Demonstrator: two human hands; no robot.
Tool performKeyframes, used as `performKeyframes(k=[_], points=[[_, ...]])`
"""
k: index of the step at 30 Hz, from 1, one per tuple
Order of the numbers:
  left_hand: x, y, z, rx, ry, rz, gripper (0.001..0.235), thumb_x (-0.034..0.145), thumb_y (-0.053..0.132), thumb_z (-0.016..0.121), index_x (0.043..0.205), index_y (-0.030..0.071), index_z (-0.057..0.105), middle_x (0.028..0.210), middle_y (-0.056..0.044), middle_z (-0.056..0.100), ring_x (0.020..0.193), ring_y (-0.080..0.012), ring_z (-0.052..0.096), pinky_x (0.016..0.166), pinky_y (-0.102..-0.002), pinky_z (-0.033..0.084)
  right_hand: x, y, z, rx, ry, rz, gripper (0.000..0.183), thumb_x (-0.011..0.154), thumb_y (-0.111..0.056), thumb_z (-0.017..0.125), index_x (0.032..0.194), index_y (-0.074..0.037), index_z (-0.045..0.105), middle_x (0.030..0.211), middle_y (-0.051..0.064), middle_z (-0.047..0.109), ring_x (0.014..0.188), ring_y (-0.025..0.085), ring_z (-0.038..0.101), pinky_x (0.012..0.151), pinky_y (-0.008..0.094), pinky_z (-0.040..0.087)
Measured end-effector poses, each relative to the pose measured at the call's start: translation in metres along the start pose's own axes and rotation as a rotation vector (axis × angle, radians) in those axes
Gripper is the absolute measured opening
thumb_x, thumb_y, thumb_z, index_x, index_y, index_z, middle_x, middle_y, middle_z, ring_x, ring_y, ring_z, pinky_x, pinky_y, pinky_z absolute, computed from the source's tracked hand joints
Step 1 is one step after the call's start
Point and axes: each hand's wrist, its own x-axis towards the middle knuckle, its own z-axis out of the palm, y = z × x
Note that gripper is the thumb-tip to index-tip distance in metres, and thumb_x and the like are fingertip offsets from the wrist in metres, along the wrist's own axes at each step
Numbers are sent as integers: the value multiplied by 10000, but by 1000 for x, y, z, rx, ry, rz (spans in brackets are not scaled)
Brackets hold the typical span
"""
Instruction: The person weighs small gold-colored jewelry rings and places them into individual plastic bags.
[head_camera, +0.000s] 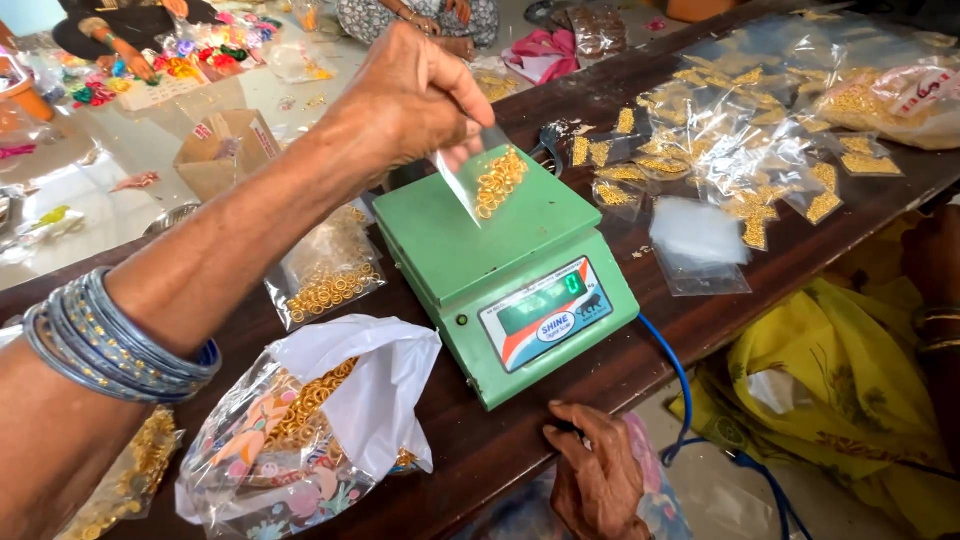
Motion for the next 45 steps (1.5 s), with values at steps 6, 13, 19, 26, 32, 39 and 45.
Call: performKeyframes(k=[6, 13, 19, 26, 32, 39, 45], points=[[-1, -8, 2, -133, -69, 115, 39, 800, -82, 725, 821, -66, 755, 731, -143, 752, 574, -158, 728, 520, -272, 607, -1, 1, 1, 10, 14, -9, 344, 696, 171, 646, 991, -6, 660, 1094, 197, 702, 931, 327, 705, 766, 387, 579], [-2, -14, 8, -253, -75, -8, 117, 765, -107, 710, 865, -70, 757, 757, -152, 770, 586, -169, 752, 550, -294, 648, 0, -6, 1, 8, 15, 58, 312, 711, 165, 663, 962, -20, 657, 1091, 183, 708, 950, 313, 717, 775, 378, 572], [-6, -44, 8, -227, -86, -166, 151, 740, -121, 713, 884, -86, 744, 773, -182, 777, 572, -191, 743, 530, -311, 641, -6, -6, 6, 3, 54, 102, 337, 702, 180, 602, 953, -34, 674, 1071, 171, 709, 948, 310, 726, 800, 380, 578], [-39, -44, -16, 85, -116, -446, 220, 904, 192, 736, 1053, 32, 755, 762, -199, 749, 556, -209, 721, 498, -335, 628, -6, -2, 6, 9, 50, 49, 337, 725, 183, 625, 981, -31, 666, 1094, 171, 706, 962, 320, 707, 820, 380, 575], [-99, -17, -57, 214, 23, -468, 321, 921, 278, 732, 1108, 17, 748, 814, -163, 779, 672, -218, 748, 629, -359, 633, 0, -4, 0, 20, 22, 32, 356, 692, 187, 622, 988, -7, 664, 1108, 178, 697, 985, 334, 707, 823, 395, 582], [-159, -104, -122, -3, 135, -569, 375, 1017, 305, 667, 1341, 118, 641, 971, -138, 785, 766, -189, 759, 713, -320, 638, 6, -10, -4, 38, 3, 55, 359, 688, 188, 638, 995, 2, 659, 1114, 182, 698, 993, 342, 707, 827, 397, 584], [-199, -107, -127, 145, 233, -371, 333, 1007, 196, 703, 1266, -11, 740, 917, -194, 820, 716, -200, 754, 656, -328, 616, 10, -15, -6, 39, 3, 81, 320, 714, 191, 675, 974, 6, 645, 1115, 182, 696, 993, 334, 708, 807, 393, 576]])
